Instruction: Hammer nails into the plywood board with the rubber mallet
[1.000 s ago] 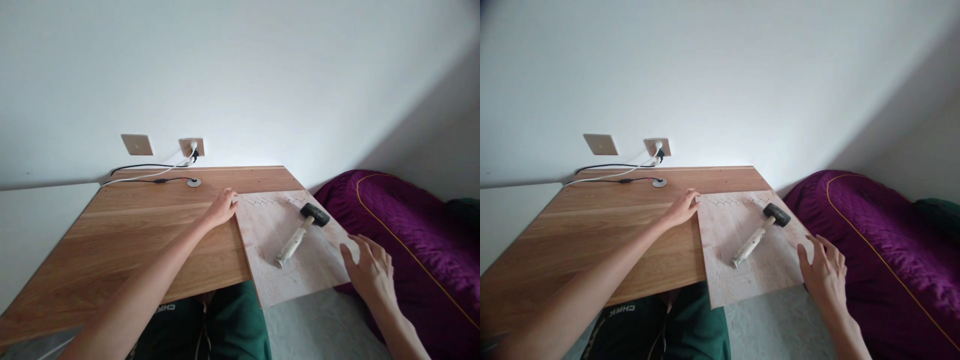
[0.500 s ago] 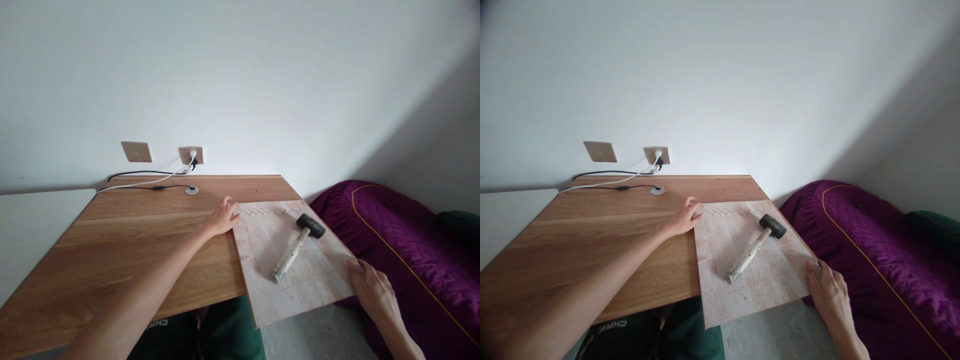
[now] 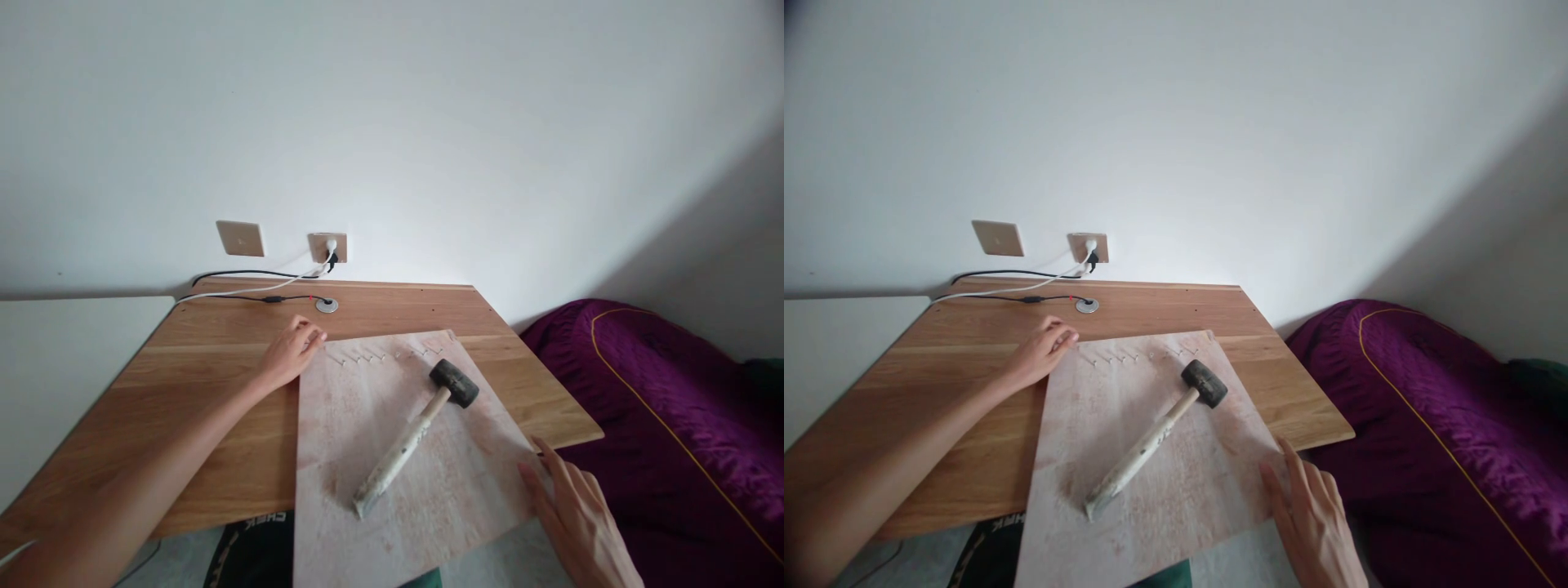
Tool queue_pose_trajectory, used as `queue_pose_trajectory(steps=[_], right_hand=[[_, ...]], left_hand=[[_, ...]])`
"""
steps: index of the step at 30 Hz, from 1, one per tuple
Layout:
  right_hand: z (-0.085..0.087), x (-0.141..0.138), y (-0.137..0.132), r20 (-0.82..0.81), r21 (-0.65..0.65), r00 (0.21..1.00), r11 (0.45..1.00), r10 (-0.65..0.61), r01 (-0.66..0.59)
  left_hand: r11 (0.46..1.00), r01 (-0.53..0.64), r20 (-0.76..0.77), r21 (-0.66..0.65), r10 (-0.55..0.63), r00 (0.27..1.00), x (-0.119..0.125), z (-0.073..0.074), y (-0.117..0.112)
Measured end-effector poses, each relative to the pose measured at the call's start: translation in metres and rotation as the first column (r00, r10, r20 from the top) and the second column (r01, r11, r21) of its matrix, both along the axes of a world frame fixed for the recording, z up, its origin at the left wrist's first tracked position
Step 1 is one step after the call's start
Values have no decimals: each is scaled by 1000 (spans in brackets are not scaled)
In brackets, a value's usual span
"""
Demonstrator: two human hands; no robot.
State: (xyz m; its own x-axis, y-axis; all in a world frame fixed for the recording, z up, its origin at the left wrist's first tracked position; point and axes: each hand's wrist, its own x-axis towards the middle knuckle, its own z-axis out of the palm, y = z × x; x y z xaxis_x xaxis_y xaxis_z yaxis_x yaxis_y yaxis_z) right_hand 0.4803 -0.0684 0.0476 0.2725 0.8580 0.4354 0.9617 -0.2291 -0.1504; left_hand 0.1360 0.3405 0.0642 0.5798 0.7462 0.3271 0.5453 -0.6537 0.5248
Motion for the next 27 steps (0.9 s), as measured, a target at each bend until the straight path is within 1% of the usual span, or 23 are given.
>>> queue_pose_trajectory(steps=[2,4,6,8,10,11,13,16,17,19,21,23,27], right_hand=[[4,-21,7,10,24,997,997,70,-70],[11,-38,17,6,53,996,994,94,-94],[20,-49,30,-3,43,993,992,120,-119],[29,-54,46,25,30,989,988,149,-149],[37,-60,67,87,42,984,986,156,-160],[40,-63,78,105,43,983,986,153,-158],[47,-74,102,99,16,972,976,214,-217],[54,-96,137,63,-61,926,927,373,-370],[55,-102,147,56,-88,909,909,413,-407],[56,-112,163,54,-138,889,885,454,-444],[54,-115,172,47,-168,886,879,460,-447],[51,-115,173,33,-183,891,879,453,-440],[45,-106,161,26,-187,895,882,445,-433]], left_hand=[[998,-57,-35,-1,57,998,-24,6,9],[994,-112,-59,12,112,992,-46,9,16],[987,-159,-65,23,160,985,-66,10,20],[980,-194,-60,33,196,979,-79,9,21],[979,-201,-47,46,203,978,-85,8,18],[982,-184,-32,53,186,982,-86,8,15],[993,-96,6,63,95,995,-83,8,8],[994,87,58,65,-91,994,-76,10,-4],[989,134,65,68,-139,988,-73,10,-8],[976,194,48,101,-199,979,-70,9,-15],[961,224,-5,160,-227,974,-68,7,-20],[949,239,-65,206,-231,971,-67,5,-23],[941,254,-133,224,-229,964,-67,2,-23]])
